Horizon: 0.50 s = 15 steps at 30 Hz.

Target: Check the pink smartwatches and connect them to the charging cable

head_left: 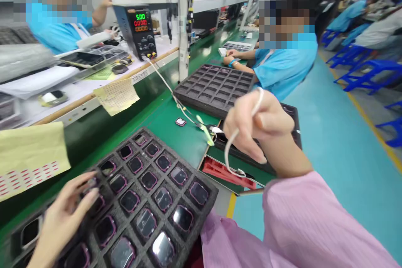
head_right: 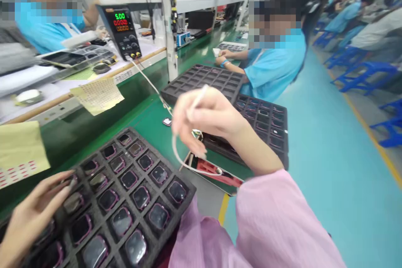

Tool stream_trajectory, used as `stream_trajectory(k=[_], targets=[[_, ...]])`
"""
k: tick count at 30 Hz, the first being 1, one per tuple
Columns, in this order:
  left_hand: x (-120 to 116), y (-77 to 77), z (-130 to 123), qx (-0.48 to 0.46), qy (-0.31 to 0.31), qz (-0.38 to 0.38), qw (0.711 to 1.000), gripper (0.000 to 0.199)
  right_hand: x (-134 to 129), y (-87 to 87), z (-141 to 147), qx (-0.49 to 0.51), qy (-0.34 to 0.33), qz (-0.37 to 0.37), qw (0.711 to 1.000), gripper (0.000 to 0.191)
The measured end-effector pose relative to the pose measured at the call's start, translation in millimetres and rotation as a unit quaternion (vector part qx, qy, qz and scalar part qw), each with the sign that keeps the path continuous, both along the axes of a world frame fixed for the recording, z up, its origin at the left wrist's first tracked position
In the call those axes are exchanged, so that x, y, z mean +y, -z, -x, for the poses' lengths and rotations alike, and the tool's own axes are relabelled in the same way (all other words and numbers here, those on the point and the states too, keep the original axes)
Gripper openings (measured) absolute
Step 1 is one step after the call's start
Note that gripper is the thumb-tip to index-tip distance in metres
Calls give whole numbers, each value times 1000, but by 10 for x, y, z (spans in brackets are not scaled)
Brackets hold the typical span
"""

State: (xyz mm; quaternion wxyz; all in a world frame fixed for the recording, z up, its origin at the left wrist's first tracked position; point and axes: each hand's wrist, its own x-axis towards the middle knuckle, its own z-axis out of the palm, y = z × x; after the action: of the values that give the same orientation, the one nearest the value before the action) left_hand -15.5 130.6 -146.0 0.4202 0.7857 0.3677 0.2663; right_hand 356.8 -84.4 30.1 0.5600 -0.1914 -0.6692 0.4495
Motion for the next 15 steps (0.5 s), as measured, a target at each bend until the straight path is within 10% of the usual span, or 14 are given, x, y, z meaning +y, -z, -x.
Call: stream_trajectory(k=[7,15], targets=[[-760,-846,-794,-131,291,69,945,93,1116,-570,805,56,106,151,981,59],[-553,-745,-549,-53,216,63,973,19,1583,-556,754,-29,247,171,953,53]])
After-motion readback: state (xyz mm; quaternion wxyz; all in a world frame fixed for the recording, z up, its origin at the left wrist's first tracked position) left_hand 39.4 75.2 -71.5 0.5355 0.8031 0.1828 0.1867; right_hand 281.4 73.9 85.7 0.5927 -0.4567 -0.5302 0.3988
